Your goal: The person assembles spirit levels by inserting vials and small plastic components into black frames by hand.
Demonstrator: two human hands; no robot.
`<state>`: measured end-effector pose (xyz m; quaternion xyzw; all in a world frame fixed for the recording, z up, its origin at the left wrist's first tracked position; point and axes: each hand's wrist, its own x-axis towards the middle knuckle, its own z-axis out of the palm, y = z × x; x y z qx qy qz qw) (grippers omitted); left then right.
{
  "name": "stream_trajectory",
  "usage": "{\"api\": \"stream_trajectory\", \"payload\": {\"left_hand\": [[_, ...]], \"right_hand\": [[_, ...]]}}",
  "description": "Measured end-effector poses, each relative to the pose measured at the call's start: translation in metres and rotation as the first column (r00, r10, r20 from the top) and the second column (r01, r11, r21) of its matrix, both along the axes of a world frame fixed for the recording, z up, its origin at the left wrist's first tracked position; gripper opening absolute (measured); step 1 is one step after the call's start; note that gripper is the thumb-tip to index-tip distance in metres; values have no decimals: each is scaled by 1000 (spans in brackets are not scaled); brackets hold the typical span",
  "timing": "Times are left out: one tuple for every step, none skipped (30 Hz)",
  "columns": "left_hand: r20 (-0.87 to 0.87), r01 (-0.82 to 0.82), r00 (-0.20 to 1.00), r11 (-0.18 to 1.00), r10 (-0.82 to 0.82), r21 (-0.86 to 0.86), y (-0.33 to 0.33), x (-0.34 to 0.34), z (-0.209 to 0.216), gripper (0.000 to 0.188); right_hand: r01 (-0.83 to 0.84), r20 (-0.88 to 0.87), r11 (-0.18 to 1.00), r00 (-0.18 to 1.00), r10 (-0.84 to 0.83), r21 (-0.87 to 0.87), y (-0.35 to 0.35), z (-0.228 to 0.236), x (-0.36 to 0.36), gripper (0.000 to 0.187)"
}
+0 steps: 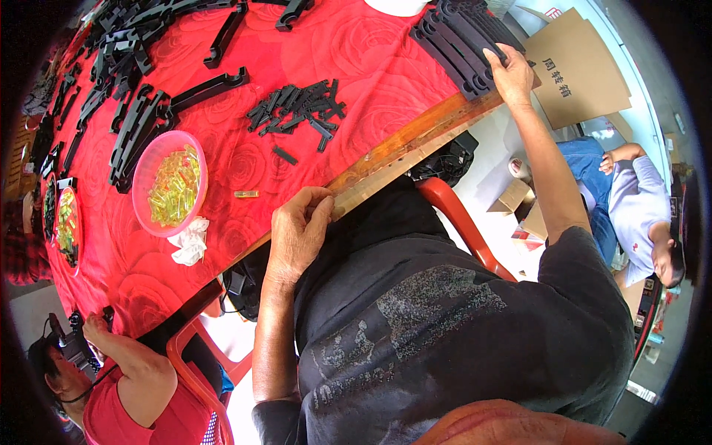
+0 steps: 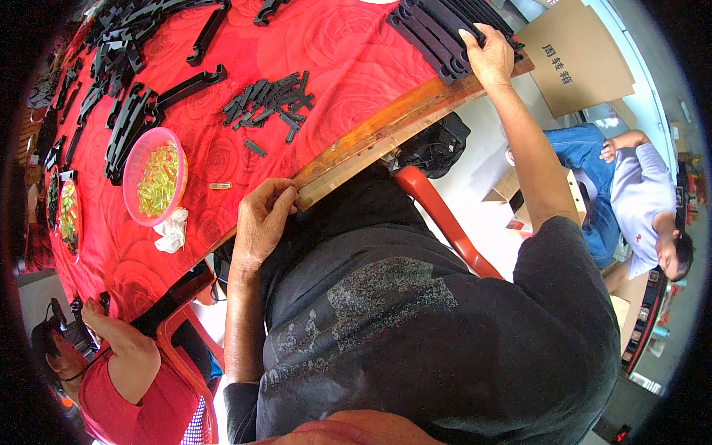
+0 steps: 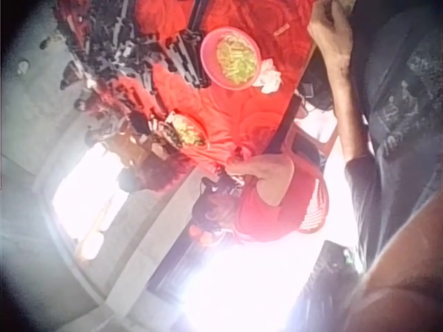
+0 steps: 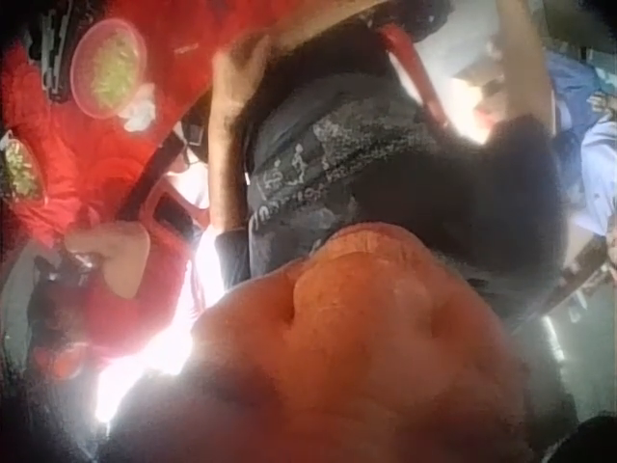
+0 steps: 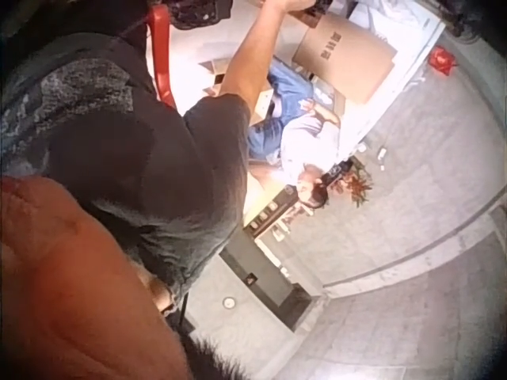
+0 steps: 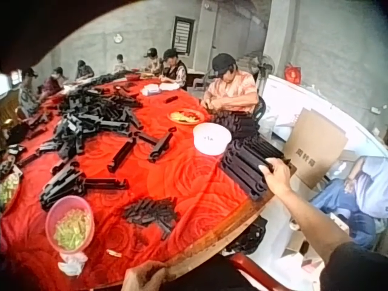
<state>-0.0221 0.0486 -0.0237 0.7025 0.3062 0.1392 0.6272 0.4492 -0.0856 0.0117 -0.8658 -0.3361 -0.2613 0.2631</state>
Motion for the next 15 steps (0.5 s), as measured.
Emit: {"api": "stream_trajectory", "payload": {"left_hand": [[1,2,1000,1000,-2,-1,0,1,0,19],[-2,-5,1000,1000,5,10,-1,0,0,19],[-5,-12,1000,1000,12,20,-1,0,0,19],[-8,-18,1000,1000,18,21,-1,-1,1,19],[-12,-15,1000,1000,16,27,-1,-2,0,19],[-17,-13,1000,999,13,33,-1,-2,0,20],[-19,-16,1000,999,16,32,-1,-3,-1,20],[-25,-4,1000,999,5,44,0,-2,-1,20],[-31,6,999,998,-5,57,1,-2,-1,20],[-32,4,999,998,-2,56,0,-2,-2,20],[-22,-4,1000,999,5,43,0,-3,-1,20],[-12,-14,1000,999,14,29,-1,-3,-1,21],[-18,-23,1000,999,23,28,-1,-2,-4,21],[20,-41,999,998,41,45,-1,0,-8,19],[56,-59,997,996,55,65,-2,0,-9,18]], "right_hand": [[-10,36,1000,999,9,25,-4,-3,7,45],[-30,69,998,997,26,52,0,-2,5,45],[-36,67,998,997,32,52,2,-1,2,45],[-35,43,996,999,32,78,1,0,-2,46],[-31,20,994,999,29,103,1,3,-9,47],[-33,19,994,999,32,102,2,3,-12,47],[-25,11,998,1000,24,60,3,2,-16,47],[-14,6,1000,1000,14,20,4,3,-17,48],[-16,6,1000,1000,16,19,3,2,-18,48],[-16,15,999,1000,15,28,3,0,-18,47],[-21,20,999,1000,20,39,4,-3,-18,46],[-29,16,999,999,29,38,5,-5,-15,46],[-42,18,998,999,41,45,3,-8,-7,46],[-57,16,997,998,56,50,2,-15,3,46],[-145,-9,980,989,148,134,-5,-24,27,46]]}}
